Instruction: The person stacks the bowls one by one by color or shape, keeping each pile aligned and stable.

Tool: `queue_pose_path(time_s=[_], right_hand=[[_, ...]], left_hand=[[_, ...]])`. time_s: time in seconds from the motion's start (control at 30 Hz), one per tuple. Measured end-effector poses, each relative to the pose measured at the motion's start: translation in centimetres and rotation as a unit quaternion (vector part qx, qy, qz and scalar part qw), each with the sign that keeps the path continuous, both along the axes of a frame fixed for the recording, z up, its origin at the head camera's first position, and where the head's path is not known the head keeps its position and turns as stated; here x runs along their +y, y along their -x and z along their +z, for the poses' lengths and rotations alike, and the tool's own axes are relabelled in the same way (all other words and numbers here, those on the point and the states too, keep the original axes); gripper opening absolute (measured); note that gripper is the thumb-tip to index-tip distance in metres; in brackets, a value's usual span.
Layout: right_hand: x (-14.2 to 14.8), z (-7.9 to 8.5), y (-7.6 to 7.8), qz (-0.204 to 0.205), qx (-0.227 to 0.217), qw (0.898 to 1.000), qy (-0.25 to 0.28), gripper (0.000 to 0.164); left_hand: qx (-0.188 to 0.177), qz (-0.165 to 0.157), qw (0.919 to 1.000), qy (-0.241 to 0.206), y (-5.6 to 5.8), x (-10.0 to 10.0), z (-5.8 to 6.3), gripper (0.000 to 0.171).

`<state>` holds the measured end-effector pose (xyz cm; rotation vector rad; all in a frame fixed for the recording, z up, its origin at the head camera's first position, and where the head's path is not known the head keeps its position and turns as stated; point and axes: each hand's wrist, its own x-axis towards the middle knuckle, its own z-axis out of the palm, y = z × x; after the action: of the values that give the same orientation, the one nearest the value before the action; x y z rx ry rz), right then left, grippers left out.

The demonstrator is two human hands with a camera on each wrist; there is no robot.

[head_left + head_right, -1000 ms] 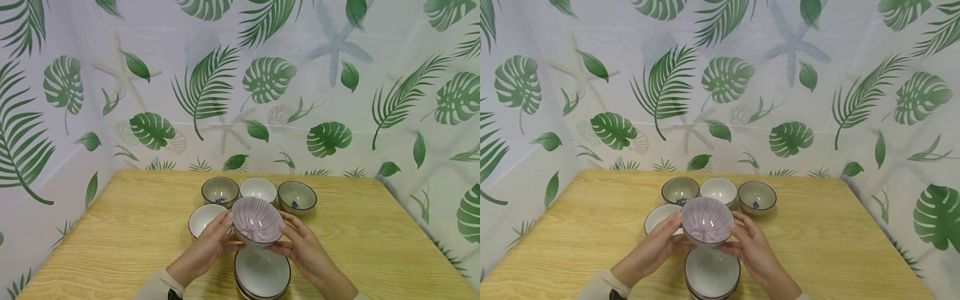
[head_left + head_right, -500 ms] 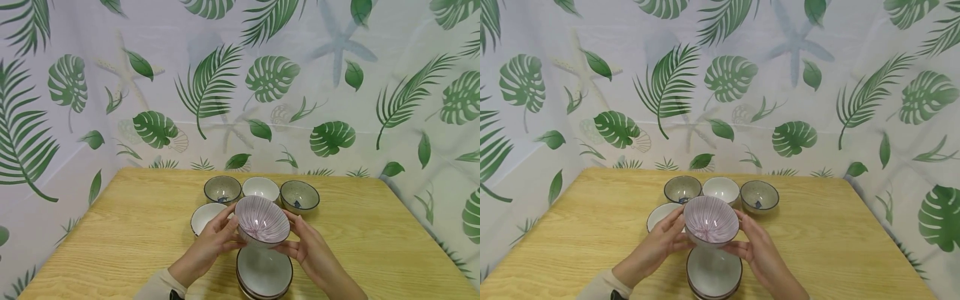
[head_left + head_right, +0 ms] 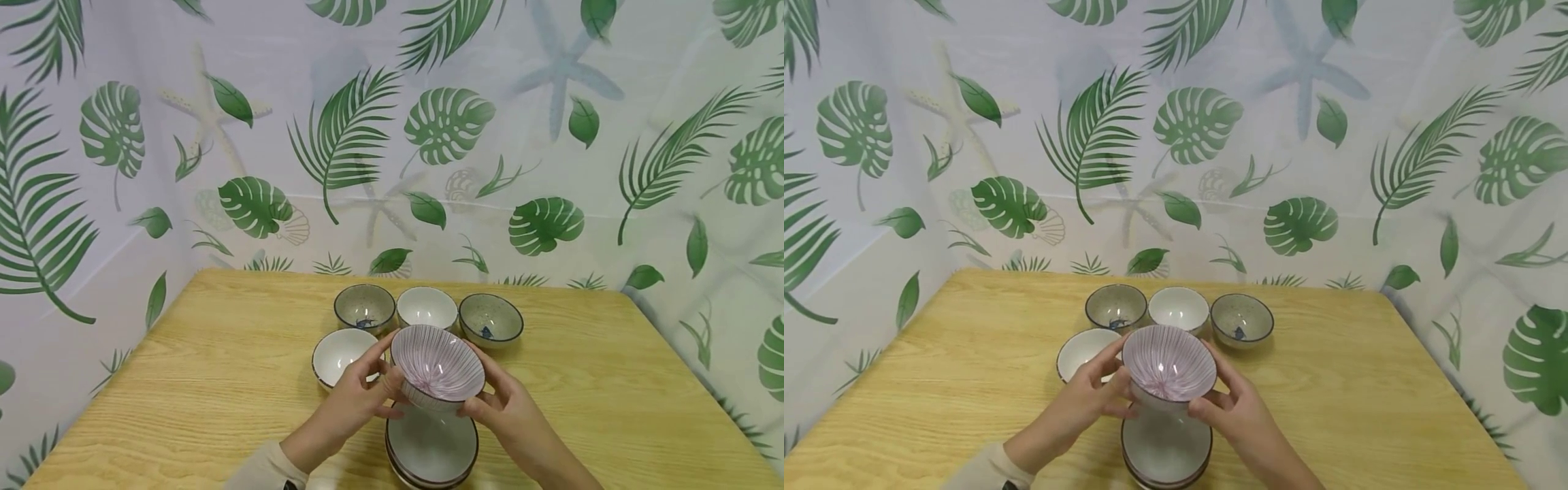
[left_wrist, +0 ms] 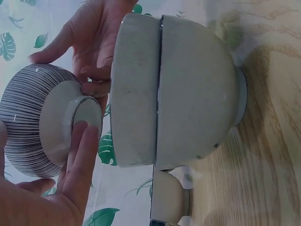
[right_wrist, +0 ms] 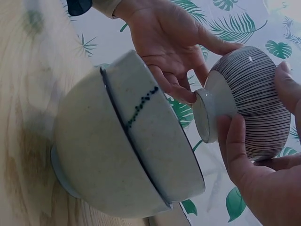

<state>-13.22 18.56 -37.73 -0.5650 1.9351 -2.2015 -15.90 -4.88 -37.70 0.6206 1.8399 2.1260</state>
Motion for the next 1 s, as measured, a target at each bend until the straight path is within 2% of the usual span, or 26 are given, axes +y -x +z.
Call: queue_pose_path(time_s=[0.17, 0.27, 0.43, 0.57, 0.87, 1.0], right_hand=[[0.3, -0.2, -0.2, -0.019, 0.017, 1.000, -0.014, 0.074], [0.6, -0.3, -0.3, -0.023, 0.029, 0.999, -0.026, 0.074], [0.7, -0.2, -0.4, -0.025, 0.056, 0.996, -0.063, 0.074], [0.7, -0.2, -0.6, -0.020, 0.082, 0.994, -0.073, 0.073], [1.2, -1.0, -0.1, -0.006, 0.152, 0.984, -0.096, 0.077], [1.6, -1.2, 0.0, -0.001, 0.183, 0.975, -0.124, 0.079]], left_hand=[[0.048, 0.009, 0.9988, 0.011, 0.1, 0.0, -0.5, 0.065], [0.093, 0.025, 0.9951, 0.025, 0.2, -0.1, -0.8, 0.068], [0.135, 0.044, 0.9893, 0.032, 0.4, -0.5, -0.8, 0.072], [0.151, 0.022, 0.9882, 0.003, 0.6, -0.6, -0.6, 0.074], [0.213, -0.009, 0.9770, 0.000, 0.7, -1.0, -1.2, 0.079], [0.234, -0.017, 0.9722, 0.007, 0.7, -1.0, -1.3, 0.084]])
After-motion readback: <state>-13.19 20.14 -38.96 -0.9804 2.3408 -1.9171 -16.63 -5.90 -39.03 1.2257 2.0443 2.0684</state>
